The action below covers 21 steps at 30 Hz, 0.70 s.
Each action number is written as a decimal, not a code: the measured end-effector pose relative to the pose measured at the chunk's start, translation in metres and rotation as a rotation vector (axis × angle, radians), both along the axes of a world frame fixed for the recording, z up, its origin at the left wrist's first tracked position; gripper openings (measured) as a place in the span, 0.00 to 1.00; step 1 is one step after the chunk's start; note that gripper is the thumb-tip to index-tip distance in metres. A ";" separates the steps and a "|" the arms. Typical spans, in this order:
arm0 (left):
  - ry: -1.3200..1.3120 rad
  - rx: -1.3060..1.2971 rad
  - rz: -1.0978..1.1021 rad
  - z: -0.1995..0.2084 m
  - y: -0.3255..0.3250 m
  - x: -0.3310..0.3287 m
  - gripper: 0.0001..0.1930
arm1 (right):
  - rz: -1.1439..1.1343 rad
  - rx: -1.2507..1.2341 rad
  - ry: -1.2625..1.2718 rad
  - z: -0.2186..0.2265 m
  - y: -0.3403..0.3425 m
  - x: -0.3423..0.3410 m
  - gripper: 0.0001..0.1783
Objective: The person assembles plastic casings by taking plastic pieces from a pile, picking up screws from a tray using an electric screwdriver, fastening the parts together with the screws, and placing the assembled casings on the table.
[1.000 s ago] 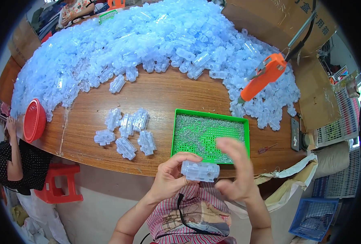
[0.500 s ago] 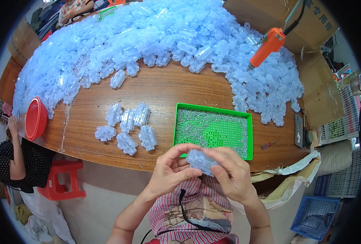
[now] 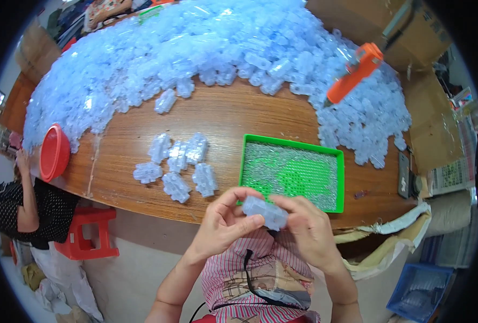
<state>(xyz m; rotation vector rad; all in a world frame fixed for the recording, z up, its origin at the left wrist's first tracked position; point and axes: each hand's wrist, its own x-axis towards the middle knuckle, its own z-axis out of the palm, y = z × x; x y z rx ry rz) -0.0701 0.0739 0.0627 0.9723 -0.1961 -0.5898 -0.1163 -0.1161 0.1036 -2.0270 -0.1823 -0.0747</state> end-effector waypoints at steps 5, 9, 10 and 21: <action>-0.307 1.024 0.483 0.011 0.062 0.045 0.24 | -0.164 -0.546 -0.068 -0.022 -0.033 -0.005 0.22; -0.355 1.368 0.555 0.015 0.084 0.067 0.27 | -0.150 -0.675 -0.156 -0.050 -0.041 -0.015 0.15; -0.358 1.436 0.475 0.021 0.083 0.069 0.26 | -0.130 -0.752 -0.215 -0.056 -0.043 -0.016 0.12; -0.817 1.659 0.456 0.003 0.069 0.078 0.26 | -0.271 -0.604 -0.270 -0.073 -0.043 -0.003 0.09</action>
